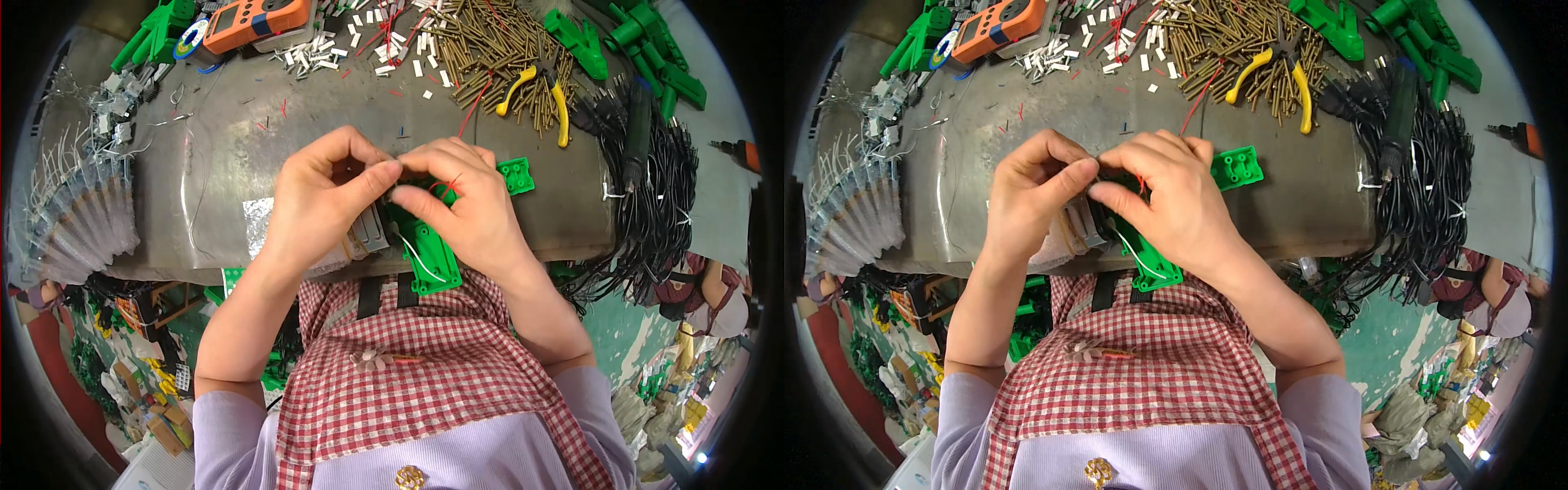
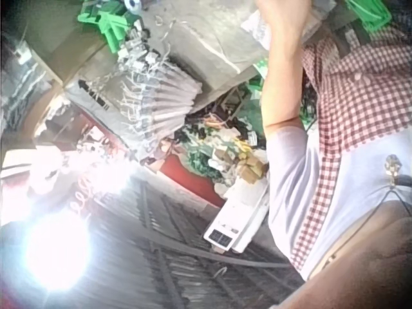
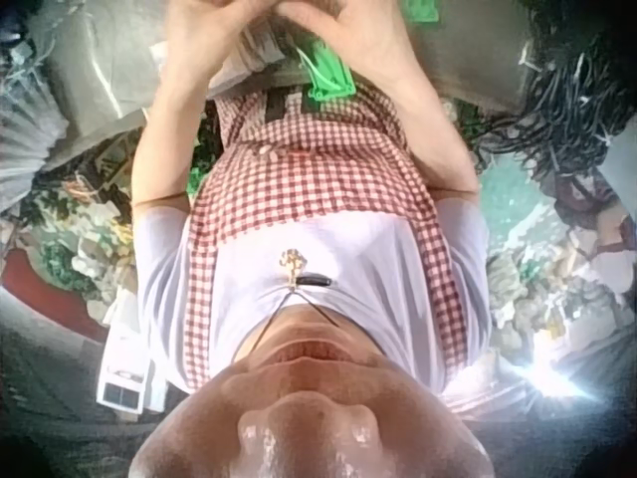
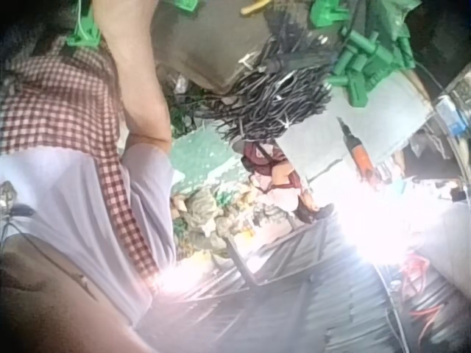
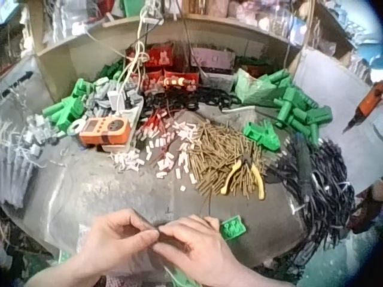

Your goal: Assembling the internal components, wiring, and housing of a green electronic device using a soldering iron and electric screwdriver.

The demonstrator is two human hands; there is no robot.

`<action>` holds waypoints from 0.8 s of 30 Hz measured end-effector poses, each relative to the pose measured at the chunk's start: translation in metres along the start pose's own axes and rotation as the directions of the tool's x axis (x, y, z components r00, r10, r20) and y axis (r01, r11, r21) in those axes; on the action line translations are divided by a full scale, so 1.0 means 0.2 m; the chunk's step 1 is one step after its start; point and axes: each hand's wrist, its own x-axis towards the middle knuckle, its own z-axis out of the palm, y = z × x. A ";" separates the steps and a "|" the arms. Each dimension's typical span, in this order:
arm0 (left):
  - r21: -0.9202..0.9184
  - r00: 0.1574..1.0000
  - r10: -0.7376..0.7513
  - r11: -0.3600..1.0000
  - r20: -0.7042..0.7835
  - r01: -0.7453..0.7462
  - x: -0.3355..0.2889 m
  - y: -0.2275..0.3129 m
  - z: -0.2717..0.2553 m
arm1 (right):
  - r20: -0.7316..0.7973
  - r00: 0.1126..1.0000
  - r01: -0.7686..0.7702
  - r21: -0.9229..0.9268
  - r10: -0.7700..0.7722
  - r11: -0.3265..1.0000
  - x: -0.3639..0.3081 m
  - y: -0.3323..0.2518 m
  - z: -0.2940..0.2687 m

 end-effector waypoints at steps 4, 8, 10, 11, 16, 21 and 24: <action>0.074 0.996 0.094 0.993 -0.003 -0.093 0.00 -0.03 -0.03 | 0.078 0.997 -0.020 0.095 0.012 0.995 0.02 -0.01 0.00; 0.594 0.737 0.659 0.537 0.147 -0.599 0.05 0.02 -0.07 | 0.196 0.975 -0.161 0.298 0.104 0.941 0.05 0.03 -0.01; 0.660 0.519 0.762 0.164 0.387 -0.733 0.09 0.02 -0.09 | 0.228 0.969 -0.167 0.325 0.094 0.931 0.07 0.05 -0.01; 0.658 0.516 0.762 0.161 0.391 -0.736 0.10 0.02 -0.12 | 0.266 0.960 -0.176 0.348 0.083 0.921 0.08 0.06 -0.02; 0.655 0.460 0.679 -0.041 0.572 -0.755 0.10 0.06 -0.20 | 0.418 0.893 -0.310 0.303 0.167 0.901 0.11 0.03 -0.06; 0.701 0.440 0.723 -0.087 0.533 -0.707 0.08 0.07 -0.17 | 0.255 0.965 -0.151 0.355 0.060 0.923 0.11 0.03 -0.02; 0.773 0.575 0.721 0.085 0.387 -0.628 0.04 0.10 -0.09 | 0.326 0.931 -0.282 0.357 0.164 0.890 0.11 -0.02 -0.02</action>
